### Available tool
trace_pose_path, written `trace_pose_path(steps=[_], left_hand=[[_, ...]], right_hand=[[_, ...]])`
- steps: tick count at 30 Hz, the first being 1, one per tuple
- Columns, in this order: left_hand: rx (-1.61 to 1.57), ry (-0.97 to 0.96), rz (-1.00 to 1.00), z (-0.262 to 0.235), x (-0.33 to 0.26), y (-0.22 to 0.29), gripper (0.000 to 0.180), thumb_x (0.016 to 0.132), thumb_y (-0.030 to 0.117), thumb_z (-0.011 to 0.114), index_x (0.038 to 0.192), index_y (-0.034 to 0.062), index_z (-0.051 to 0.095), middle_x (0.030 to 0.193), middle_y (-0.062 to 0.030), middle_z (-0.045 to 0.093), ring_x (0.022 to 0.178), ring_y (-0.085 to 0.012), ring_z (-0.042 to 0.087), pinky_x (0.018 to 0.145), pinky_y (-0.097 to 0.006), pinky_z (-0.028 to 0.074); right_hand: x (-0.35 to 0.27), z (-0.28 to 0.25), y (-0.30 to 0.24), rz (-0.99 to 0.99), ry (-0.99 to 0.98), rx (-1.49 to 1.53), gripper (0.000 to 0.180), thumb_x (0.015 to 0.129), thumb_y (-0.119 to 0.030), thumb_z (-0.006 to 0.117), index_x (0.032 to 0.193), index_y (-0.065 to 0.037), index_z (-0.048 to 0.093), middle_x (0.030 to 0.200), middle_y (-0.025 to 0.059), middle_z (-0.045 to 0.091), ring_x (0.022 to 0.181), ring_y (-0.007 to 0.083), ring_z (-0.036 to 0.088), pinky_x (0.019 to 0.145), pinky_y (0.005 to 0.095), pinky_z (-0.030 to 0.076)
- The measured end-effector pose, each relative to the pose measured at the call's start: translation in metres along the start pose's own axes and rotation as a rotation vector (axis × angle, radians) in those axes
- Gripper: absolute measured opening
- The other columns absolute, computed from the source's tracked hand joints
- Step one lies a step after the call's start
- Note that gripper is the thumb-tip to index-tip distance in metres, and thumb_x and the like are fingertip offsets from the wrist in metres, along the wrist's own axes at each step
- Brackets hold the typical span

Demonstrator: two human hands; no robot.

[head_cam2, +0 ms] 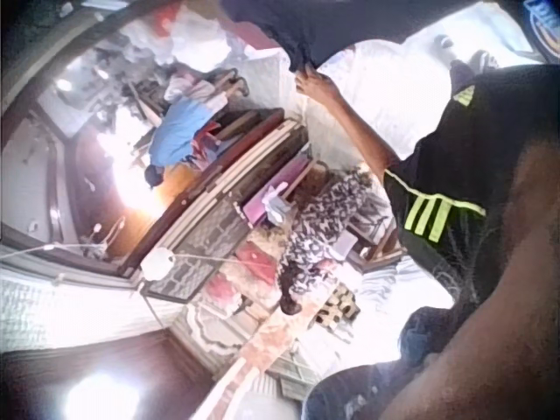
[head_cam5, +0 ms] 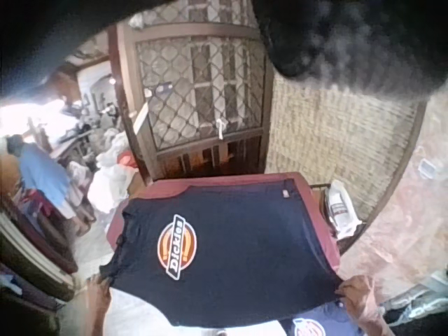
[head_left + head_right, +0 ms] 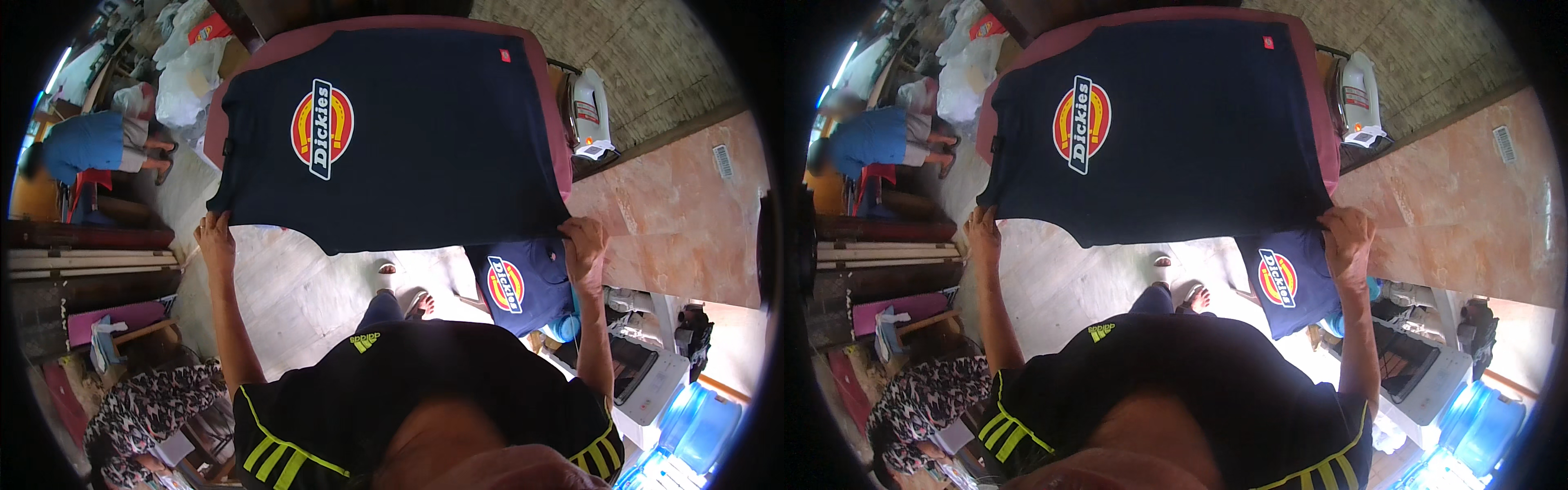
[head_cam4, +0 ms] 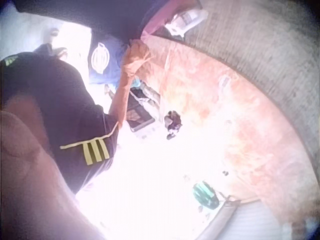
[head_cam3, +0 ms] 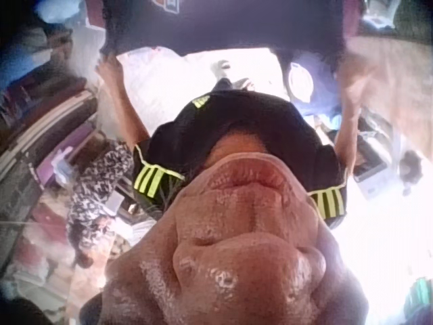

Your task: The person irons a dark blue Dickies t-shirt on a pink ironing board. They use a white steam iron to smooth the fabric, repeatedly flipping the shirt to iron both the front and back sides. The person adjusts the shirt's position frequently to ensure even coverage.

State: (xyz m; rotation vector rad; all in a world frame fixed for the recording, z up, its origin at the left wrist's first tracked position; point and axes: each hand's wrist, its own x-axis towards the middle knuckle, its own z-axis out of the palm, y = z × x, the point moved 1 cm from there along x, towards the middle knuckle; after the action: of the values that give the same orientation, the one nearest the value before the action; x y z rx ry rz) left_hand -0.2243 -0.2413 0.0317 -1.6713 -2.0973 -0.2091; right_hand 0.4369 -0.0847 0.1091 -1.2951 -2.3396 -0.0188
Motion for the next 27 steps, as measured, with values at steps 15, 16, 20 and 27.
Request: trace_pose_path(steps=[15, 16, 20, 27], left_hand=[[-0.472, 0.04, -0.322, 0.056, 0.103, -0.013, 0.037, 0.097, 0.034, 0.061, 0.128, 0.0133, 0.063, 0.125, -0.0141, 0.06, 0.117, -0.0354, 0.056, 0.093, -0.054, 0.043], [-0.433, 0.09, -0.306, 0.066, 0.128, -0.02, 0.038, 0.097, 0.035, 0.061, 0.128, 0.0129, 0.063, 0.126, -0.0149, 0.059, 0.118, -0.036, 0.056, 0.094, -0.053, 0.043], [-0.378, 0.064, -0.297, 0.097, 0.216, -0.037, 0.044, 0.096, 0.043, 0.062, 0.128, 0.0127, 0.063, 0.129, -0.0166, 0.058, 0.12, -0.037, 0.056, 0.098, -0.047, 0.045], [-0.706, -0.254, 0.032, 0.133, 0.29, -0.077, 0.037, 0.09, 0.031, 0.072, 0.12, 0.0093, 0.067, 0.123, -0.0138, 0.061, 0.114, -0.0302, 0.059, 0.095, -0.043, 0.048]], right_hand=[[0.113, 0.097, 0.011, 0.05, -0.215, 0.428, 0.026, 0.084, -0.007, 0.072, 0.11, -0.004, 0.067, 0.111, 0.0129, 0.066, 0.101, 0.0288, 0.066, 0.086, 0.0366, 0.052], [0.147, 0.118, -0.002, 0.046, -0.213, 0.485, 0.023, 0.087, -0.007, 0.071, 0.109, -0.003, 0.068, 0.107, 0.0128, 0.067, 0.097, 0.0266, 0.067, 0.083, 0.0343, 0.053], [0.285, 0.194, -0.061, -0.065, -0.233, 0.602, 0.022, 0.092, -0.014, 0.067, 0.11, -0.002, 0.069, 0.106, 0.0123, 0.067, 0.094, 0.0244, 0.068, 0.081, 0.0345, 0.054], [0.456, 0.282, -0.149, -0.464, -0.174, 0.403, 0.031, 0.093, -0.021, 0.066, 0.121, -0.008, 0.065, 0.121, 0.0141, 0.061, 0.114, 0.0312, 0.059, 0.099, 0.0405, 0.047]])
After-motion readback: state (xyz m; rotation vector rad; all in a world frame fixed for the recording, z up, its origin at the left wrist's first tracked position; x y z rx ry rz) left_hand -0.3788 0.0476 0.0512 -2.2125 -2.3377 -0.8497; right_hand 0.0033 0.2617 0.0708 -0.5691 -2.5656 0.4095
